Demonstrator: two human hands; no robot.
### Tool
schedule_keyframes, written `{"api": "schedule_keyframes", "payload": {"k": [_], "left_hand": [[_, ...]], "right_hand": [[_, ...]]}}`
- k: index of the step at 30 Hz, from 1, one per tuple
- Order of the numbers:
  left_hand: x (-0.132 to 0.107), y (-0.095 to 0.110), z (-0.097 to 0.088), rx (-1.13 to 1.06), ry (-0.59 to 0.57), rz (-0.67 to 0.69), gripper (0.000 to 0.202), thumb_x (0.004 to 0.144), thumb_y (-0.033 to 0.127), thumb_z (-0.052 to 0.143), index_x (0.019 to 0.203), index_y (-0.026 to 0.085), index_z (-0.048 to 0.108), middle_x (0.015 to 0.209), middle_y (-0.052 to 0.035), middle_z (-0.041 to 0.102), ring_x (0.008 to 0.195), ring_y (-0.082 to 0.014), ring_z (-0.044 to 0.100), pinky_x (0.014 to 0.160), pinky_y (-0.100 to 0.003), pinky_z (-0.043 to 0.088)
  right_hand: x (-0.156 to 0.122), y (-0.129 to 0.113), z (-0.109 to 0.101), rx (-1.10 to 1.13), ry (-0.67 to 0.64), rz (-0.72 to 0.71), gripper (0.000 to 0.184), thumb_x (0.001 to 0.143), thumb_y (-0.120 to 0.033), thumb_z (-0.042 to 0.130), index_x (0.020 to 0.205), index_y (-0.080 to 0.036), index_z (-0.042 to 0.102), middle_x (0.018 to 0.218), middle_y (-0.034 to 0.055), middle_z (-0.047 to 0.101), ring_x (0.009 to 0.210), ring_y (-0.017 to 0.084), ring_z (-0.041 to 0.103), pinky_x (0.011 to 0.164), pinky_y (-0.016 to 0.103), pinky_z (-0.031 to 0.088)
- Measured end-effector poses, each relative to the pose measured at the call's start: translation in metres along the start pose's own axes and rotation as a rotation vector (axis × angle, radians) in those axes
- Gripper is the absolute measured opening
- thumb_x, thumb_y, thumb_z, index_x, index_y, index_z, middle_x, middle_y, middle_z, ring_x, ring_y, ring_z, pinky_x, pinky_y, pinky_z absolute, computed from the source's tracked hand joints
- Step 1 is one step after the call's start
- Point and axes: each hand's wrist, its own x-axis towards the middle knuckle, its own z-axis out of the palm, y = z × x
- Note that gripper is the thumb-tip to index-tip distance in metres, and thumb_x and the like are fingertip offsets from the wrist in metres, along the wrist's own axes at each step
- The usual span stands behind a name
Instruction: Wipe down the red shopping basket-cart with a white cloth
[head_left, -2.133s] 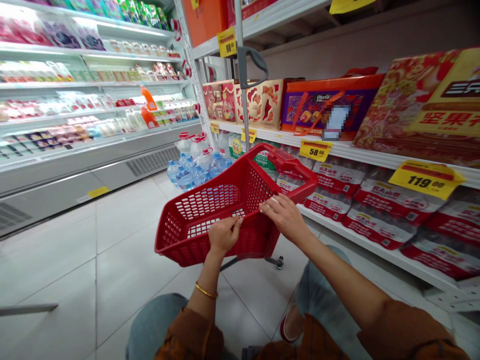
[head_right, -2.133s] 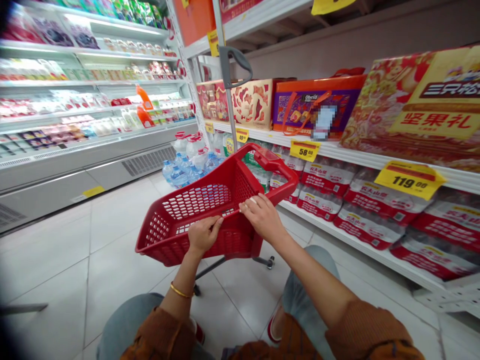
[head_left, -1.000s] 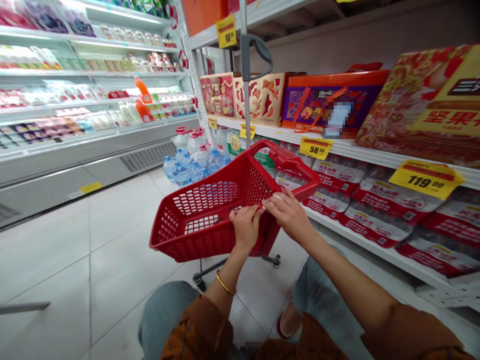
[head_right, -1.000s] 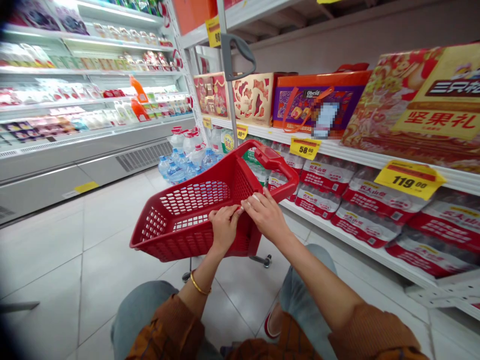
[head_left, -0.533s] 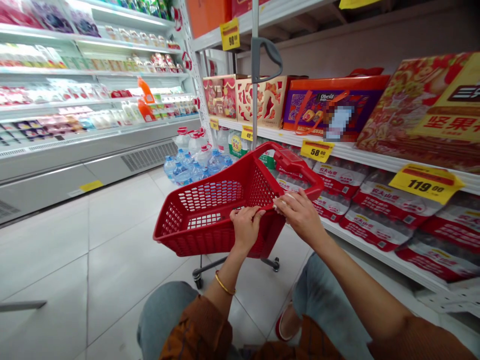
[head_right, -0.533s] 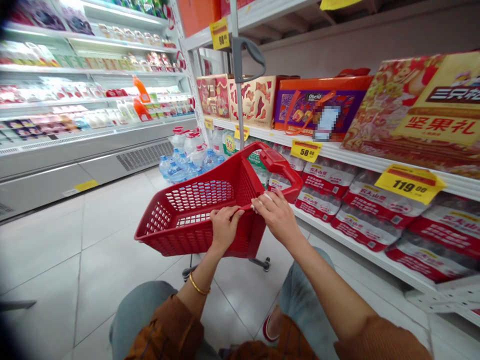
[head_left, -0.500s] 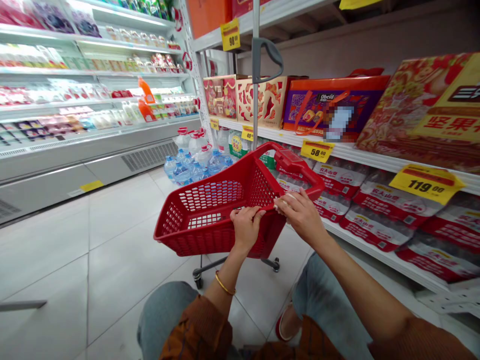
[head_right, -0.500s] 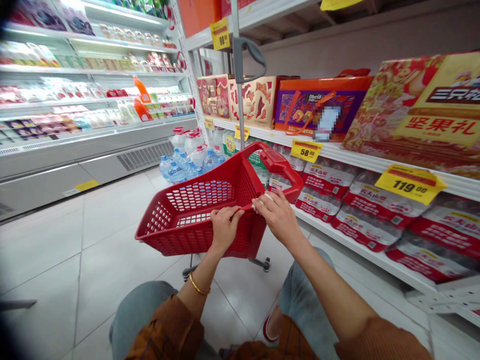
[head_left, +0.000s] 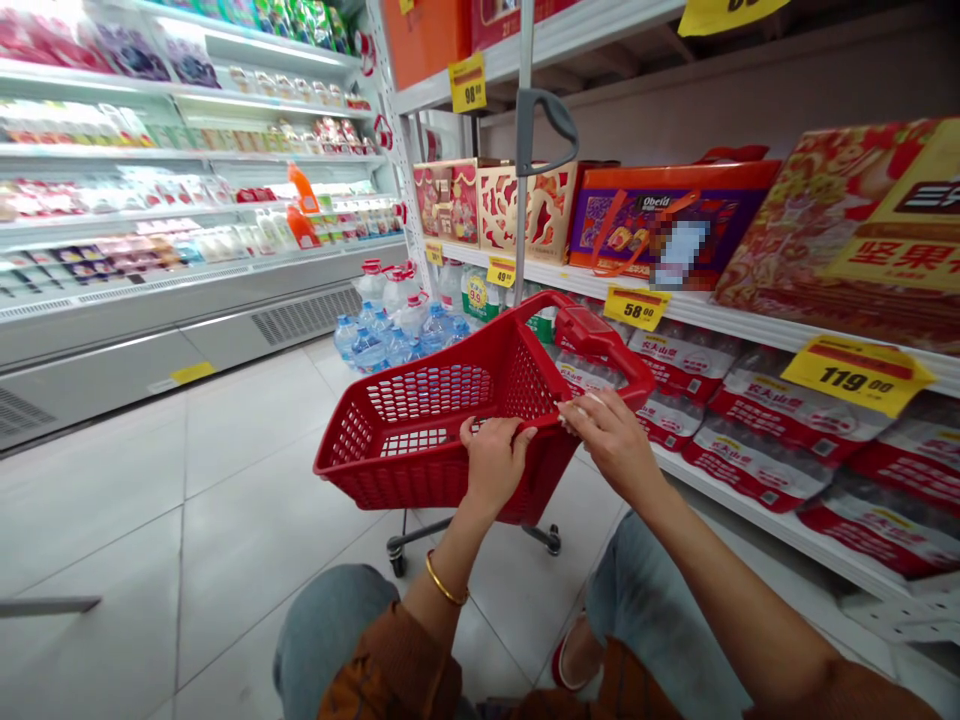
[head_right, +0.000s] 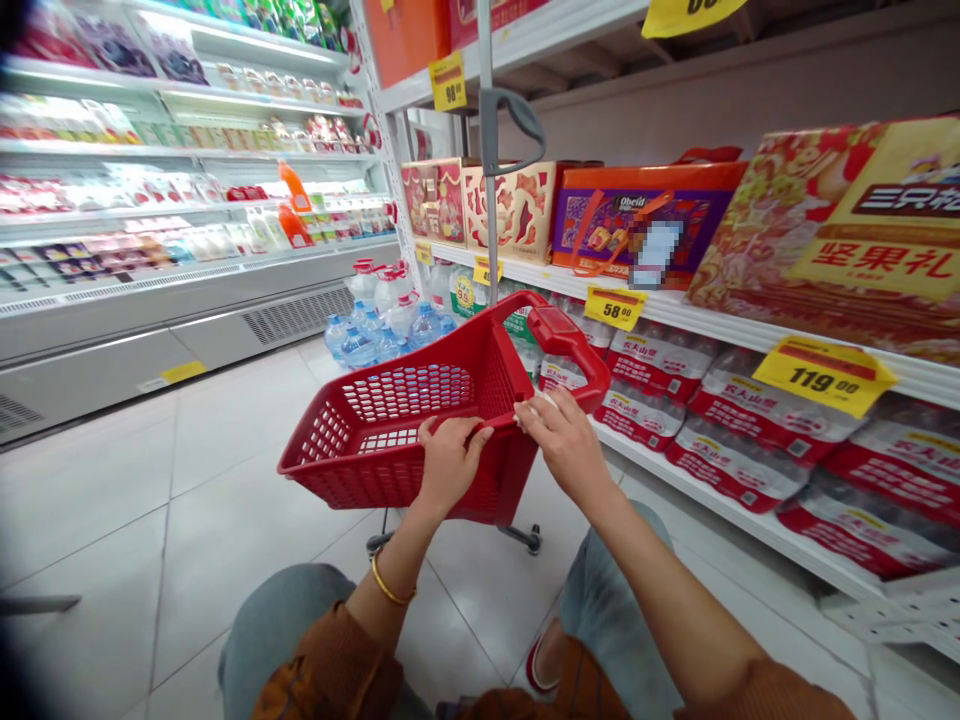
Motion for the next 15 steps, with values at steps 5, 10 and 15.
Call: {"api": "schedule_keyframes", "payload": {"k": [5, 10, 15], "left_hand": [[-0.002, 0.020, 0.010, -0.042, -0.023, 0.151, 0.031, 0.098, 0.025, 0.040, 0.125, 0.023, 0.055, 0.127, -0.0068, 0.064, 0.118, -0.0198, 0.056, 0.106, -0.043, 0.029], [0.000, 0.023, 0.025, -0.073, -0.016, 0.099, 0.029, 0.099, 0.023, 0.037, 0.120, 0.019, 0.057, 0.119, -0.0081, 0.066, 0.110, -0.0206, 0.056, 0.094, -0.038, 0.039], [0.005, 0.019, 0.025, -0.116, -0.013, 0.060, 0.025, 0.098, 0.024, 0.040, 0.107, 0.020, 0.063, 0.106, -0.0049, 0.068, 0.097, -0.0189, 0.058, 0.084, -0.035, 0.039]], "right_hand": [[0.002, -0.006, 0.003, -0.021, -0.009, 0.003, 0.030, 0.095, -0.014, 0.046, 0.119, -0.014, 0.063, 0.111, 0.0120, 0.066, 0.108, 0.024, 0.053, 0.107, 0.046, 0.041], [0.004, -0.019, 0.012, -0.051, 0.011, -0.020, 0.031, 0.094, -0.013, 0.046, 0.120, -0.011, 0.063, 0.110, 0.0129, 0.066, 0.108, 0.025, 0.053, 0.105, 0.046, 0.043], [0.005, -0.020, 0.012, -0.031, 0.026, -0.014, 0.030, 0.093, -0.012, 0.048, 0.119, -0.012, 0.063, 0.109, 0.0131, 0.066, 0.110, 0.026, 0.053, 0.106, 0.047, 0.042]]}}
